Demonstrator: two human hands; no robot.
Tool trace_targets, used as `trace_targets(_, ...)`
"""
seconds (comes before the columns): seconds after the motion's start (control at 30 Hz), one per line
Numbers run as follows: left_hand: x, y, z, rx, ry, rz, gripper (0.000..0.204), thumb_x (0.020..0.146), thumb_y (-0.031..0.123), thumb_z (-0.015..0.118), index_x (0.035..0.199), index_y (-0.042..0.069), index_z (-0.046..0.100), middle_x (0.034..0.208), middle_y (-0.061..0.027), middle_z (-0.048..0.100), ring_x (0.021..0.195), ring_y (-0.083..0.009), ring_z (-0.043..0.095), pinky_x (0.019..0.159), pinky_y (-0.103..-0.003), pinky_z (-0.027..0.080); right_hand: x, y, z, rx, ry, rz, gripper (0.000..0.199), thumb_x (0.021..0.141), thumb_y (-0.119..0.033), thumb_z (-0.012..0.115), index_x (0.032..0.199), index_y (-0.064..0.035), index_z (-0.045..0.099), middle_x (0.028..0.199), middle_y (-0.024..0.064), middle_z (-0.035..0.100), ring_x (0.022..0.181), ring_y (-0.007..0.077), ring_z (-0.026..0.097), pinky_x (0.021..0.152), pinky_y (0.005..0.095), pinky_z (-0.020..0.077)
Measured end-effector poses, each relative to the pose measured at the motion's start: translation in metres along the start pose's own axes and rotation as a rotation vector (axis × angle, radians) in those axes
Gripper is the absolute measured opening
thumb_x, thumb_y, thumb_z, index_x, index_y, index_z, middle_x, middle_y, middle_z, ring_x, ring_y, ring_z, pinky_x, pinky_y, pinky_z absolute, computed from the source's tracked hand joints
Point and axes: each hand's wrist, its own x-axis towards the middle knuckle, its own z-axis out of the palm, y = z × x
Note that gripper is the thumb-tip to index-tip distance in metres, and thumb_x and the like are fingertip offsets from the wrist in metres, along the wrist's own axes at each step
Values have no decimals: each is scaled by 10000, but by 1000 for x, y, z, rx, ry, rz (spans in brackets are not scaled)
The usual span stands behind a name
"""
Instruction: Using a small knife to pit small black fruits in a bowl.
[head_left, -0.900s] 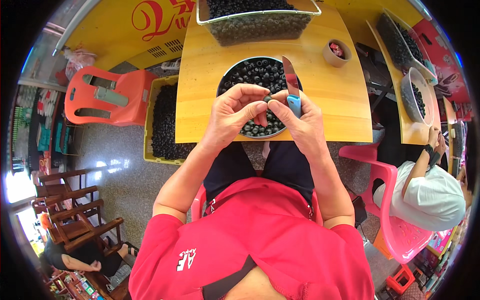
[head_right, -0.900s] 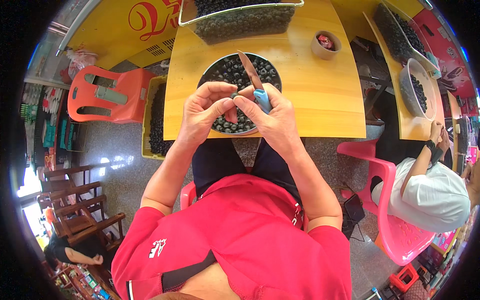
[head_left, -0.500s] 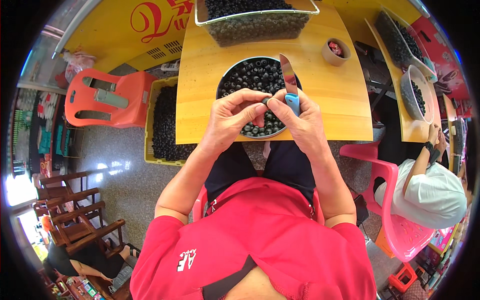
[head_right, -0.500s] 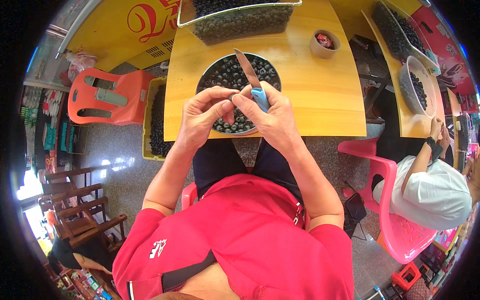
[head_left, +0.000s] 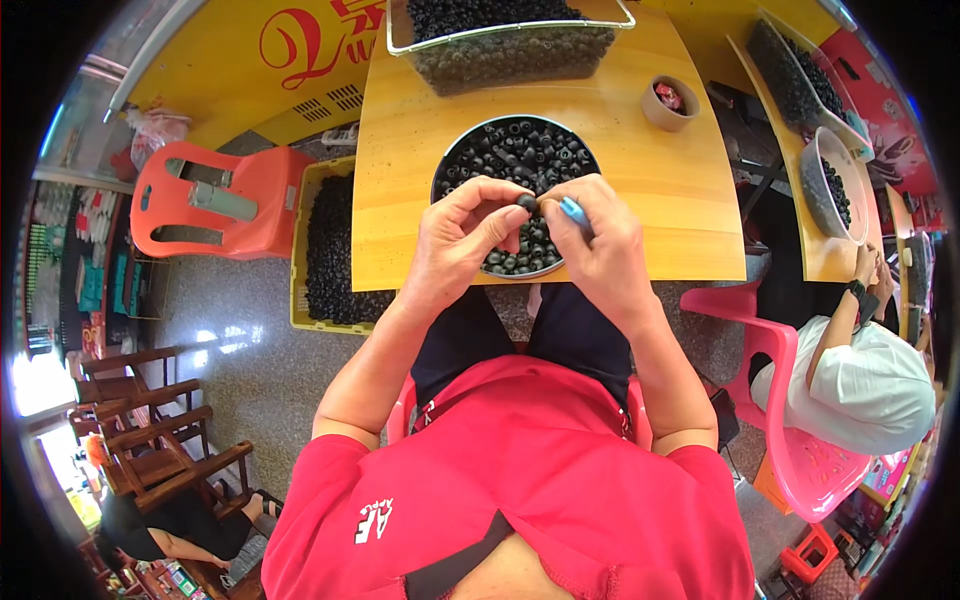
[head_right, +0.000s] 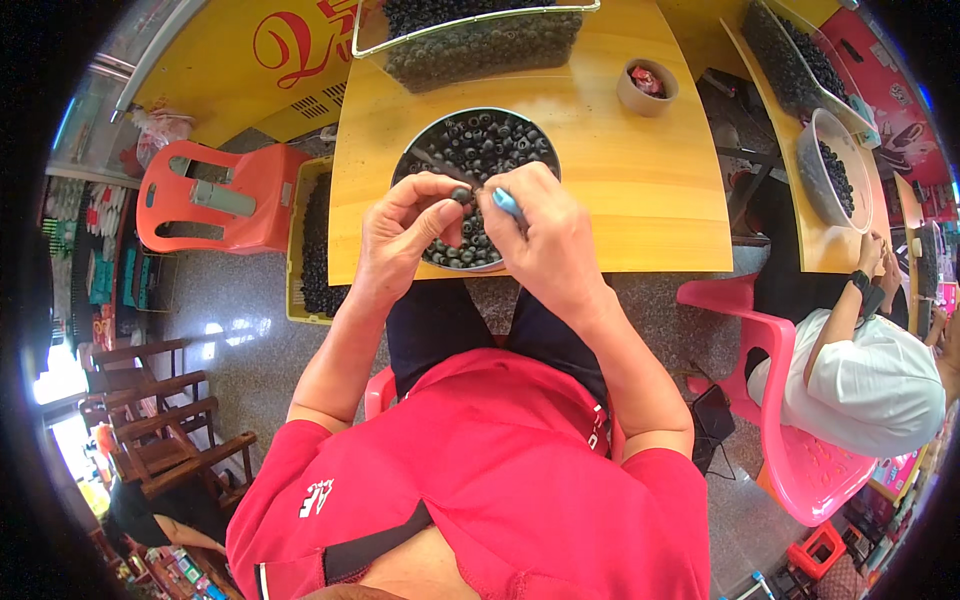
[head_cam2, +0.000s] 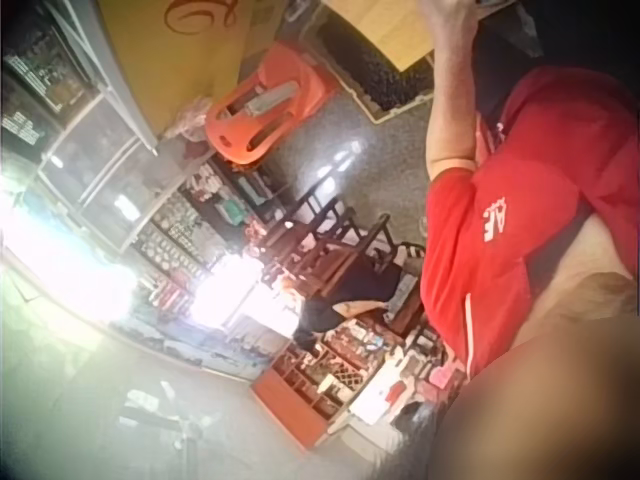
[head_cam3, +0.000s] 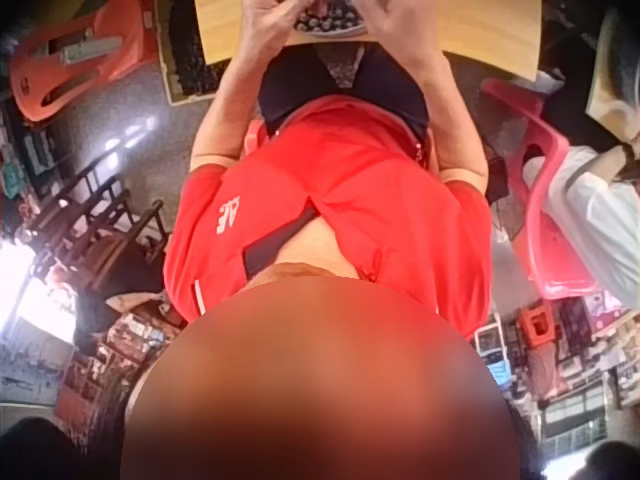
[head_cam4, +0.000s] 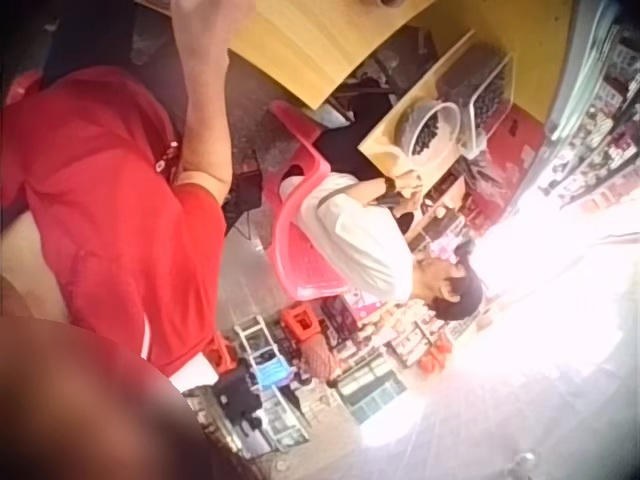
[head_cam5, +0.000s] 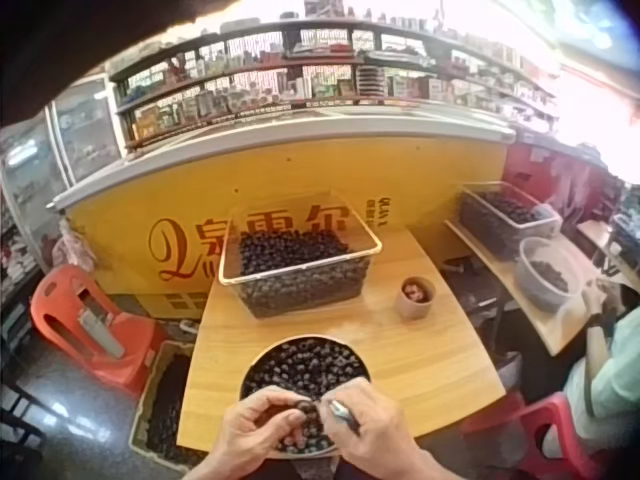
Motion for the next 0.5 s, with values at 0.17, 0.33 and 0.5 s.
trace_targets(0.17,1,-1,0,7,-29,48,115,927,69,603,1019,1,597,843,-7,593,688,-56,542,636,-193,451,-2,-9,-3,-292,-36,-167,120,819,-36,645,935,-20,617,833,119,589,671,278,612,545,348,485)
trace_targets(0.33,-1,0,1,-28,-42,62,115,932,65,591,1023,-5,586,849,-8,577,702,-65,547,649,-202,454,-2,-8,-5,-352,-48,-200,150,803,-22,648,949,-38,620,832,103,594,683,278,620,556,351,492)
trace_targets(0.5,-1,3,1,-37,-76,87,117,928,45,586,1025,-21,579,842,-22,566,713,-85,568,662,-216,472,-2,-1,-5,-353,-61,-221,129,823,-19,629,951,-36,621,821,103,592,683,280,619,554,360,487)
